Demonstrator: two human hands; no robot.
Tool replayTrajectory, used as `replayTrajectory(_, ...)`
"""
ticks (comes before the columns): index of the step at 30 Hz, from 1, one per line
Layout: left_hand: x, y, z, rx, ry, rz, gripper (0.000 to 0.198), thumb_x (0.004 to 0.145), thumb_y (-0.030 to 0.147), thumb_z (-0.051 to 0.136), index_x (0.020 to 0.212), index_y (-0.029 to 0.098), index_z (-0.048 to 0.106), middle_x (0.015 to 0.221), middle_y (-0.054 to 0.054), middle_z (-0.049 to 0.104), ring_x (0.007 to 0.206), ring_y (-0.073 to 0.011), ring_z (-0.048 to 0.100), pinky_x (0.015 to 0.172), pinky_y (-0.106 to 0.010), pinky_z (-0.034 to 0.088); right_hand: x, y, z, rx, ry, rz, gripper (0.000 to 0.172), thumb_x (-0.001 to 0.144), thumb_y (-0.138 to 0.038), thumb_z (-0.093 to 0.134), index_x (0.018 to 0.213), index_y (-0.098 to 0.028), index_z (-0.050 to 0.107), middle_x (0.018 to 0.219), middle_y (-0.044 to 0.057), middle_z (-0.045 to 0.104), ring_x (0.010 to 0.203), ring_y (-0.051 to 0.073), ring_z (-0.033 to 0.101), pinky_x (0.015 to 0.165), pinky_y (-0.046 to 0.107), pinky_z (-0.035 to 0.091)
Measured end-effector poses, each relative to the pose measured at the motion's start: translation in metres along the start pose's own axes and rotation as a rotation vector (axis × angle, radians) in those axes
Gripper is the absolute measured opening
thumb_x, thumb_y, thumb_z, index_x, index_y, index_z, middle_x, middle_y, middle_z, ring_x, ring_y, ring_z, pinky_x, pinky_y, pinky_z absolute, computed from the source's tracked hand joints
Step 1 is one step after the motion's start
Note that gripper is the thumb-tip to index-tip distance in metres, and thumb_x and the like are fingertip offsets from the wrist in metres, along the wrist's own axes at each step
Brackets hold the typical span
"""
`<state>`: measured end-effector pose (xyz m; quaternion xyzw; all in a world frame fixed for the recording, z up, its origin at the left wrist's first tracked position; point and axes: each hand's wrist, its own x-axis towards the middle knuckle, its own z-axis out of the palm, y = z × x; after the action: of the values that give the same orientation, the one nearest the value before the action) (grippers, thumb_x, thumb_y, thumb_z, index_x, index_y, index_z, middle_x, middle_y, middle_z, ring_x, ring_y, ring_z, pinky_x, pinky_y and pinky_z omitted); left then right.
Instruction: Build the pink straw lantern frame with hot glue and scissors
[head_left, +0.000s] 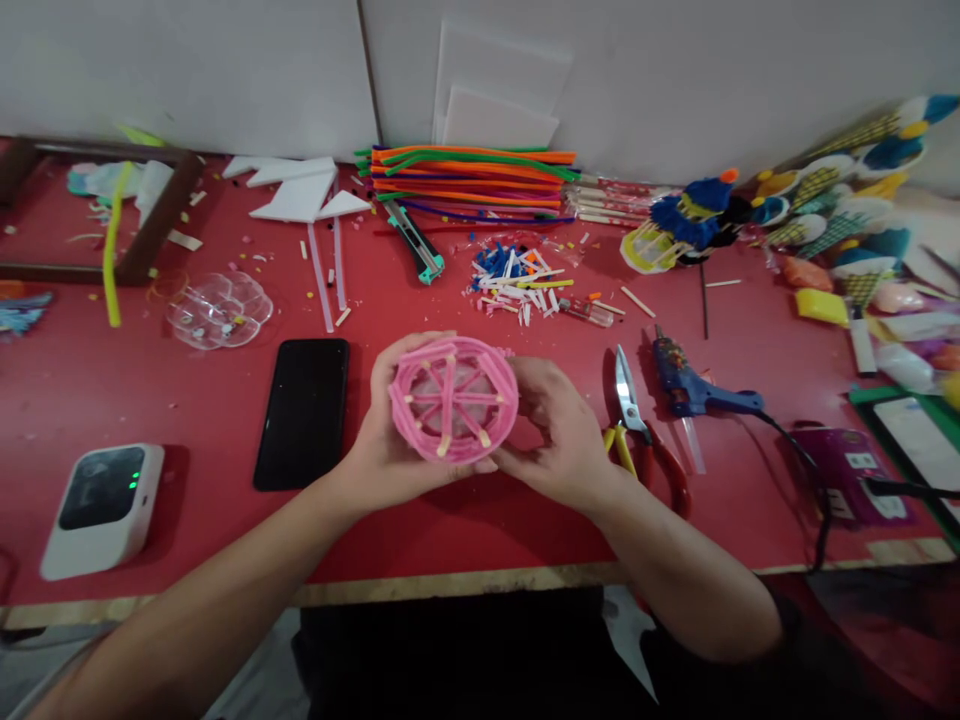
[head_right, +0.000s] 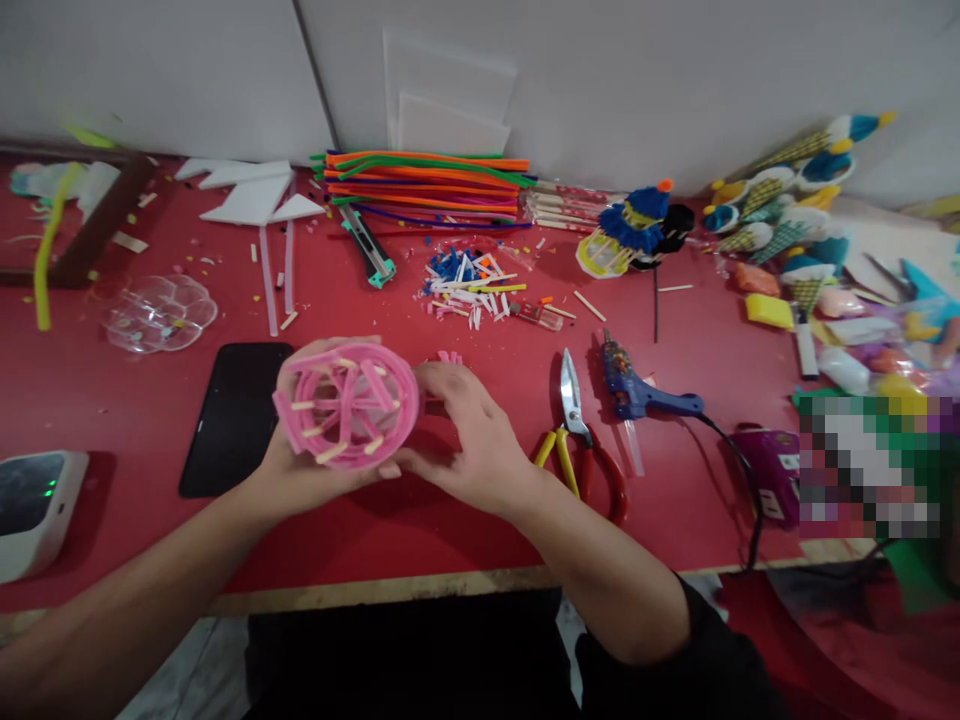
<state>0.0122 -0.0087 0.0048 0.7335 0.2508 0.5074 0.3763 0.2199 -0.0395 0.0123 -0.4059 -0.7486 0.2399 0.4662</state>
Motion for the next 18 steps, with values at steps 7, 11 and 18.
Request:
replayTrajectory(7, 0.002, 0.006, -0.005, 0.014, 0.022, 0.036, 0.092, 0.071, 0.02, 0.09, 0.147, 0.033, 0.04, 0.14, -0.008, 0.05, 0.126, -0.027, 0.062, 0.104, -0.041, 0.057, -0.003, -0.002, 0.0, 0.18, -0.027, 0.136, 0.024, 0.094, -0.034, 0.068, 0.116, -0.028, 0.06, 0.107, 0.006, 0.07, 0.096, 0.019, 0.071, 0.084, 0.036, 0.064)
replayTrajectory(11, -0.004, 0.004, -0.004, 0.087, 0.039, 0.048, 0.101, 0.069, 0.028, 0.093, 0.152, 0.033, 0.035, 0.149, -0.012, 0.045, 0.131, -0.0319, 0.059, 0.107, -0.047, 0.056, -0.004, -0.003, 0.002, 0.169, -0.033, 0.119, 0.029, 0.09, -0.029, 0.07, 0.117, -0.026, 0.059, 0.109, 0.008, 0.069, 0.097, 0.02, 0.071, 0.086, 0.038, 0.063)
replayTrajectory(18, -0.007, 0.001, -0.002, 0.172, 0.11, 0.052, 0.092, 0.073, 0.037, 0.089, 0.15, 0.031, 0.038, 0.144, -0.013, 0.05, 0.127, -0.0318, 0.061, 0.106, -0.048, 0.056, 0.001, -0.012, 0.0, 0.192, -0.003, 0.068, 0.037, 0.088, -0.022, 0.064, 0.124, -0.025, 0.055, 0.118, 0.01, 0.063, 0.102, 0.021, 0.067, 0.084, 0.038, 0.062)
